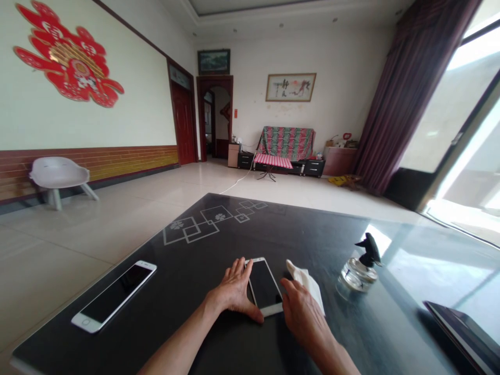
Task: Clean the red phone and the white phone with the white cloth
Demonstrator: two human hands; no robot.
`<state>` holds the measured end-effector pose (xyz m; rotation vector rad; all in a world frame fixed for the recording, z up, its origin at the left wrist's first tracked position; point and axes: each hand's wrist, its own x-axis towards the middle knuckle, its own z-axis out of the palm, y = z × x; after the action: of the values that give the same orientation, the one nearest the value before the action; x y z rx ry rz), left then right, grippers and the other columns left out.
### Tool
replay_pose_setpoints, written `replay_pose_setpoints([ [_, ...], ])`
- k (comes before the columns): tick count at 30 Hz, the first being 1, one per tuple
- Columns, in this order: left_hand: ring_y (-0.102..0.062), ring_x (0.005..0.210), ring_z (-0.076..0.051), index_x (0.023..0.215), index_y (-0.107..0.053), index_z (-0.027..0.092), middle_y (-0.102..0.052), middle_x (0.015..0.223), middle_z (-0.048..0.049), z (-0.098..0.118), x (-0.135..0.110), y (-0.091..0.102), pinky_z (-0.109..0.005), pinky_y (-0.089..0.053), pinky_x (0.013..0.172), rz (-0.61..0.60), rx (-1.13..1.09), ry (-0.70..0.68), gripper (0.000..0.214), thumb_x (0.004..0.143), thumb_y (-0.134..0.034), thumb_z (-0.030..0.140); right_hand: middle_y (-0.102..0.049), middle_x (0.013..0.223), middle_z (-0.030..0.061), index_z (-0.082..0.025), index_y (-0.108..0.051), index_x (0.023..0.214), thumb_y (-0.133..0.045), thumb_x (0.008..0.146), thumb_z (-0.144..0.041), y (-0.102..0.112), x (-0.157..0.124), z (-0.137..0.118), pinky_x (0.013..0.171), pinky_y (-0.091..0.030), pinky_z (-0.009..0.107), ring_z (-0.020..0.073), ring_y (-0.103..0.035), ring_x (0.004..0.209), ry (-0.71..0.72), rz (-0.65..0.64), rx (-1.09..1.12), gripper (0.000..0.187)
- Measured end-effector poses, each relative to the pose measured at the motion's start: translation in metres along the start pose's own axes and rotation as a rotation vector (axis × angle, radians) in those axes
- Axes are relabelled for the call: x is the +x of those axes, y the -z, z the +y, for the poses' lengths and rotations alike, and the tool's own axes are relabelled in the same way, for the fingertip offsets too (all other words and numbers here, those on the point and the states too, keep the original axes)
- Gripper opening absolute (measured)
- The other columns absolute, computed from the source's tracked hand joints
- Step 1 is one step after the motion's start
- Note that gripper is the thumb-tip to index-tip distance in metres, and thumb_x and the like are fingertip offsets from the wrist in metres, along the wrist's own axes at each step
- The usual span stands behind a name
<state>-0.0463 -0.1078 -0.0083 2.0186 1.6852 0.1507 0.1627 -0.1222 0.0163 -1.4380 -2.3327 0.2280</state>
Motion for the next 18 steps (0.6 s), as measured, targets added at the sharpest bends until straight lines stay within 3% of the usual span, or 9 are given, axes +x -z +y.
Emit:
replay_pose_setpoints([
  [4, 0.019, 0.136, -0.034, 0.145, 0.012, 0.016, 0.017, 0.151, -0.0151, 0.003, -0.001, 0.005, -0.054, 0.0, 0.11, -0.017, 0.003, 0.001, 0.144, 0.04, -0.074, 0.063, -0.061, 0.103, 0.014, -0.013, -0.051, 0.121, -0.049, 0.076, -0.016, -0.009, -0.006, 0.002, 0.084, -0.042, 0.035, 0.0269, -0.057, 0.097, -0.046, -0.105, -0.004, 0.045],
  [7, 0.019, 0.136, -0.034, 0.145, 0.012, 0.017, 0.017, 0.151, -0.0148, 0.006, 0.0, 0.008, -0.054, 0.0, 0.11, -0.032, 0.009, -0.005, 0.145, 0.039, -0.074, 0.064, -0.059, 0.104, 0.0125, -0.013, -0.05, 0.122, -0.051, 0.071, -0.011, -0.015, -0.006, 0.01, 0.085, -0.041, 0.033, 0.0252, -0.056, 0.099, -0.029, -0.143, 0.018, 0.051],
  [12, 0.017, 0.137, -0.035, 0.145, 0.014, 0.018, 0.016, 0.152, -0.0152, 0.004, 0.002, 0.006, -0.055, 0.001, 0.109, -0.052, 0.02, -0.042, 0.145, 0.039, -0.074, 0.064, -0.058, 0.101, 0.0099, -0.015, -0.055, 0.113, -0.049, 0.068, -0.006, -0.019, -0.006, 0.014, 0.08, -0.041, 0.029, 0.0221, -0.057, 0.094, -0.023, -0.149, 0.087, 0.047],
  [18, 0.006, 0.139, -0.037, 0.146, 0.009, 0.012, -0.001, 0.152, -0.0198, 0.001, -0.008, 0.0, -0.051, -0.007, 0.111, 0.09, 0.016, -0.09, 0.145, 0.039, -0.074, 0.064, -0.058, 0.096, 0.0079, -0.016, -0.056, 0.106, -0.049, 0.069, -0.006, -0.017, -0.011, 0.011, 0.077, -0.041, 0.026, 0.0191, -0.056, 0.089, 0.03, -0.086, 0.232, 0.038],
])
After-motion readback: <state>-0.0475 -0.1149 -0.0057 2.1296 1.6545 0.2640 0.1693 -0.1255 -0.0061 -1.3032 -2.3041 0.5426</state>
